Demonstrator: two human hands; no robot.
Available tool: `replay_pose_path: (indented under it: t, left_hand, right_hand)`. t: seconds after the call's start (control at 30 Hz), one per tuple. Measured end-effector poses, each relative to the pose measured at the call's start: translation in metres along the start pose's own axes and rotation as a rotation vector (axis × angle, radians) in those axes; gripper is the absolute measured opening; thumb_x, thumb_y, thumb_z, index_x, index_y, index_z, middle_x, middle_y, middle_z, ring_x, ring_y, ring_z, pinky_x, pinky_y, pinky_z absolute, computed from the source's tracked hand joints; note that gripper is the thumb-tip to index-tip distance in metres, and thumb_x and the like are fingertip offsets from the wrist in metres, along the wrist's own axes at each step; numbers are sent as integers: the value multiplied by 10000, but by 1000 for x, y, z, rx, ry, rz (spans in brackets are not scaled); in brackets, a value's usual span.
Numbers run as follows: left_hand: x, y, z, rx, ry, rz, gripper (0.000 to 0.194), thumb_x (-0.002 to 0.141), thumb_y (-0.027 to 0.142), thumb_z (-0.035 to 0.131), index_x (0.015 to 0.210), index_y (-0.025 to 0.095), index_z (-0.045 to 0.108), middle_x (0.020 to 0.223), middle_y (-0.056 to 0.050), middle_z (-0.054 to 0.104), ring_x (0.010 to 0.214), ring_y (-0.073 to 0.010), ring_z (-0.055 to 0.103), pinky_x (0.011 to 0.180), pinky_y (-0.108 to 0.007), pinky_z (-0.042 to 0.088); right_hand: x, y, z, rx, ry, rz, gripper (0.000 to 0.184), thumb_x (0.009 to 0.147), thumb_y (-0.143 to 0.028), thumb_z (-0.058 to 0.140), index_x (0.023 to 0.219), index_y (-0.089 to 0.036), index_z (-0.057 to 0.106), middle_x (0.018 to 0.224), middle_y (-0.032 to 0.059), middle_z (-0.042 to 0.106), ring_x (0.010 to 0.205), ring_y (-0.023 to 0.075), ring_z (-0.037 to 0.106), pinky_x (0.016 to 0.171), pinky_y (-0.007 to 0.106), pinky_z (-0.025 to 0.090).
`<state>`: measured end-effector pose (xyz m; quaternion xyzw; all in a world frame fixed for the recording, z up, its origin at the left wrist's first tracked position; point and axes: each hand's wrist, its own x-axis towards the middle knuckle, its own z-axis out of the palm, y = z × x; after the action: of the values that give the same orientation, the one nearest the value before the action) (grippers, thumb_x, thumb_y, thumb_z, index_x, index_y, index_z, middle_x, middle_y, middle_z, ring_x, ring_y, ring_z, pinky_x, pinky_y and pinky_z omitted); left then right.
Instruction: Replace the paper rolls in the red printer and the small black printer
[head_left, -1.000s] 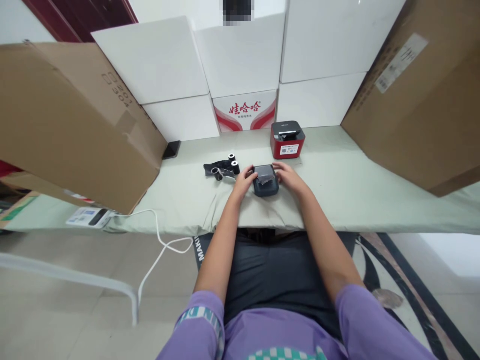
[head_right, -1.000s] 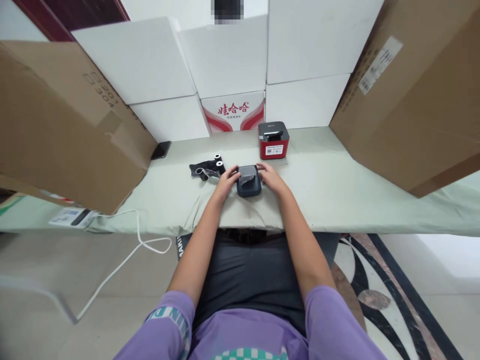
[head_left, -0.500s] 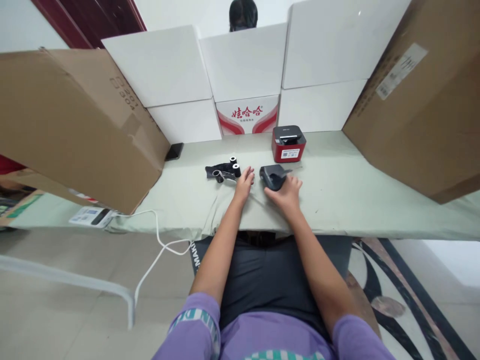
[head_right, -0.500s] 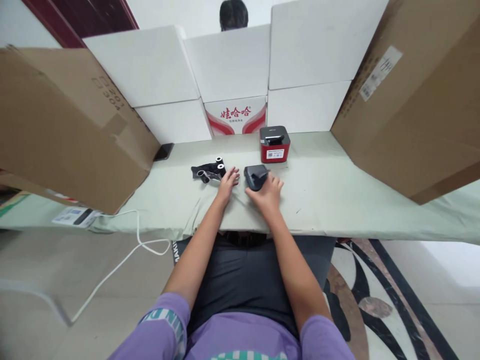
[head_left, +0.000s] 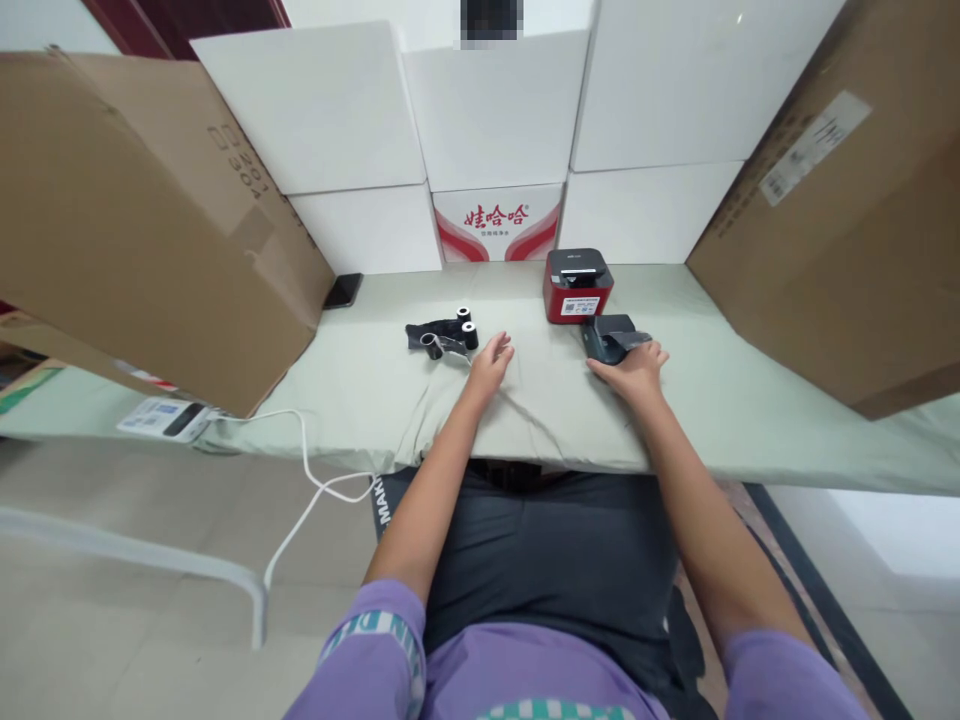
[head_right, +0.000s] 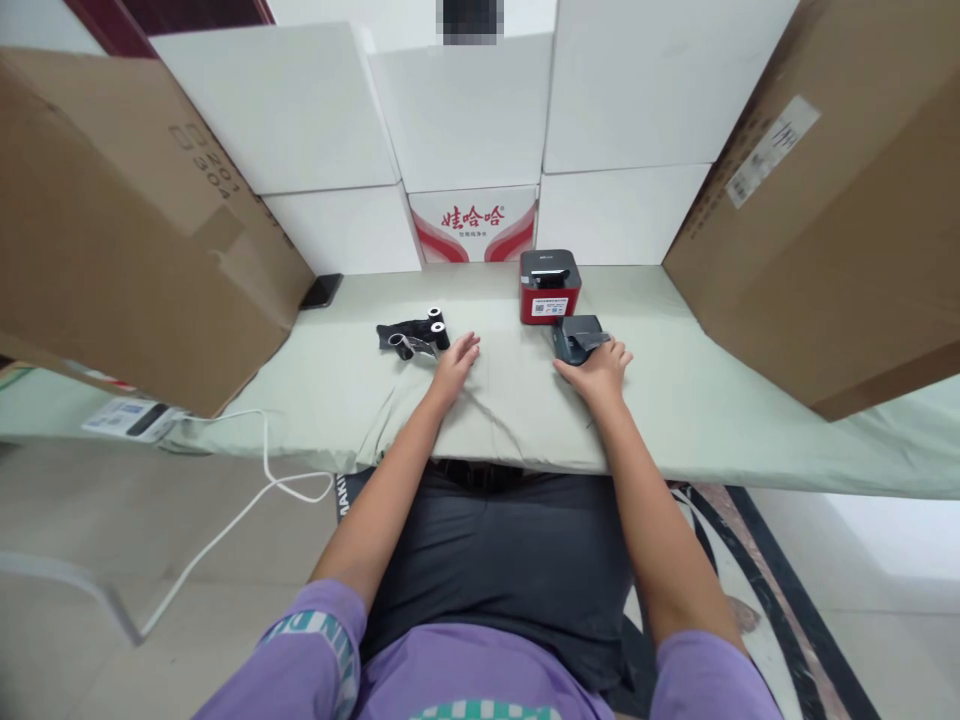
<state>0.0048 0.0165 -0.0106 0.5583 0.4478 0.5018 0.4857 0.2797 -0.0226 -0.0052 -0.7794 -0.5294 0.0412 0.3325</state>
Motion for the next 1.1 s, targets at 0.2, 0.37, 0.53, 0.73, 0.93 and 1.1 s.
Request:
replay_pose_path:
  t: [0.2, 0.37, 0.53, 0.73, 0.93, 1.1]
  left_hand:
    - [1, 14, 2, -53, 48, 129, 352, 947, 365, 639, 1248, 185, 680, 1326, -140, 723, 1262, -262, 672, 1095, -401, 503]
    - [52, 35, 30, -136, -68, 65, 394, 948, 256, 641, 1326, 145, 644, 1417, -161, 671, 1365, -299, 602, 1139, -437, 466]
    - [120, 47, 87, -209, -51, -181, 523, 970, 319, 669, 1447, 125, 574, 1553, -158, 551, 1477, -312, 489, 1187, -424, 412]
    - [144, 47, 94, -256, -132, -189, 492, 888, 244, 741, 1366, 176, 653, 1304, -80, 745, 1288, -262, 653, 1141, -406, 475]
    - [108, 55, 48, -233, -163, -64, 567, 880, 256, 727, 1427, 167, 607, 1365, -99, 711, 1321, -271, 625, 1150, -422, 470]
    - [58, 73, 12, -204, -150, 44, 636, 848, 318, 767, 1444, 167, 603, 1367, -102, 711, 1320, -291, 630, 1153, -432, 472]
  right_hand:
    - [28, 17, -70, 554, -216, 103, 1108, 657, -742, 716, 1549, -234, 299, 1523, 223, 456, 1317, 358, 517, 1037, 514, 417]
    - [94, -12, -93, 842, -354, 154, 757, 942, -749, 269, 1387, -201, 542, 1381, 202, 613, 1249, 294, 596, 1024, 490, 422]
    - [148, -54, -45, 717, -503, 266, 633, 869, -743, 479, 1136, -199, 661, 1038, 152, 695, 980, 308, 657, 858, 483, 513]
    - [159, -77, -23, 790, -592, 227, 525, 782, -737, 606, 958, -247, 670, 873, 97, 665, 872, 286, 627, 767, 412, 558]
    - [135, -109, -26, 854, -594, 157, 546, 811, -700, 636, 1098, -238, 687, 878, 78, 681, 900, 265, 623, 805, 371, 539]
    - [85, -128, -34, 910, -620, 51, 583, 863, -710, 583, 1212, -252, 679, 913, 65, 712, 954, 263, 644, 836, 358, 520]
